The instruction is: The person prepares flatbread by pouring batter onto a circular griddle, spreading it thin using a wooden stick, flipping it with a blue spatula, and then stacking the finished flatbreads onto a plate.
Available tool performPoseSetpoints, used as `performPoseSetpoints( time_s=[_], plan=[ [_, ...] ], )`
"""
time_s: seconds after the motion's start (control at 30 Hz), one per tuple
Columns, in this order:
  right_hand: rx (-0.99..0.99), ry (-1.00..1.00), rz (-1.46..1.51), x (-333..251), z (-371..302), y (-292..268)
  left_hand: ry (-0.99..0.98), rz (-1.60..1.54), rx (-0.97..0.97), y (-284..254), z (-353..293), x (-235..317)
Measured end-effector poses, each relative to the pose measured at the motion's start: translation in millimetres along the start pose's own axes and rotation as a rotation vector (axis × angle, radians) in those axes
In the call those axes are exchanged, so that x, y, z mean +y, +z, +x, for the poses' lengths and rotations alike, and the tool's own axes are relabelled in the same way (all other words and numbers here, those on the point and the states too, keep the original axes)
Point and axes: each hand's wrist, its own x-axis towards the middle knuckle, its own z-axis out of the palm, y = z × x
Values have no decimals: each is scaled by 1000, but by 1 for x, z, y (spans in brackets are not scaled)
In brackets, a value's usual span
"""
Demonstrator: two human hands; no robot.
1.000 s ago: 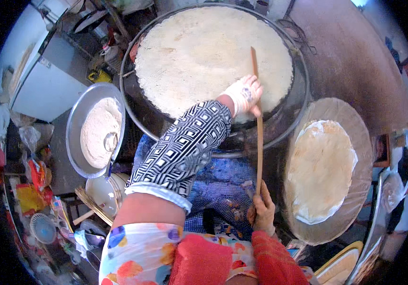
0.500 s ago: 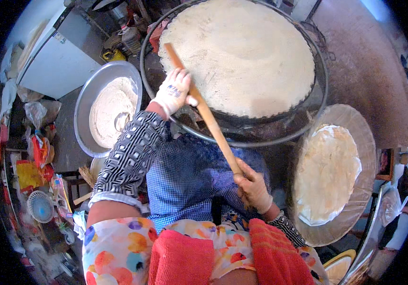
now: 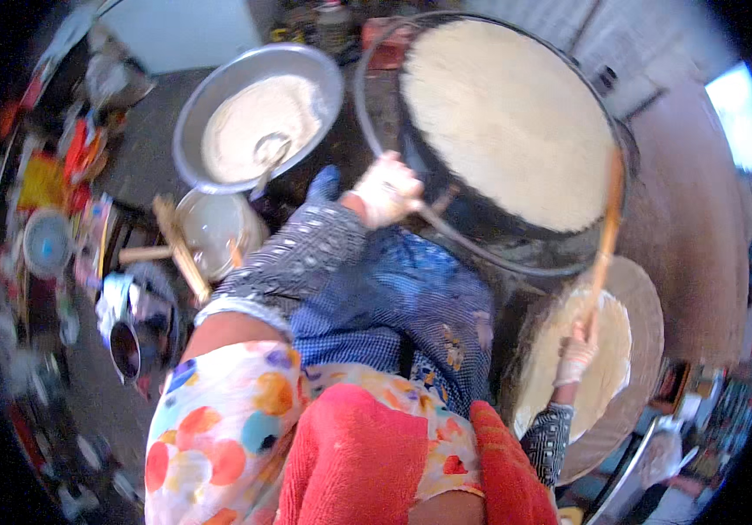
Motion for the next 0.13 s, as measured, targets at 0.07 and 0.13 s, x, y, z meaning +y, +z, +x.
performPoseSetpoints(
  time_s=[0.07,0.13],
  plan=[
    [-65,-115,192,10,11,4,-16,-3,-221,-22,6,56],
    [-265,-164,143,27,18,10,-16,12,-326,-39,-6,85]
  ],
)
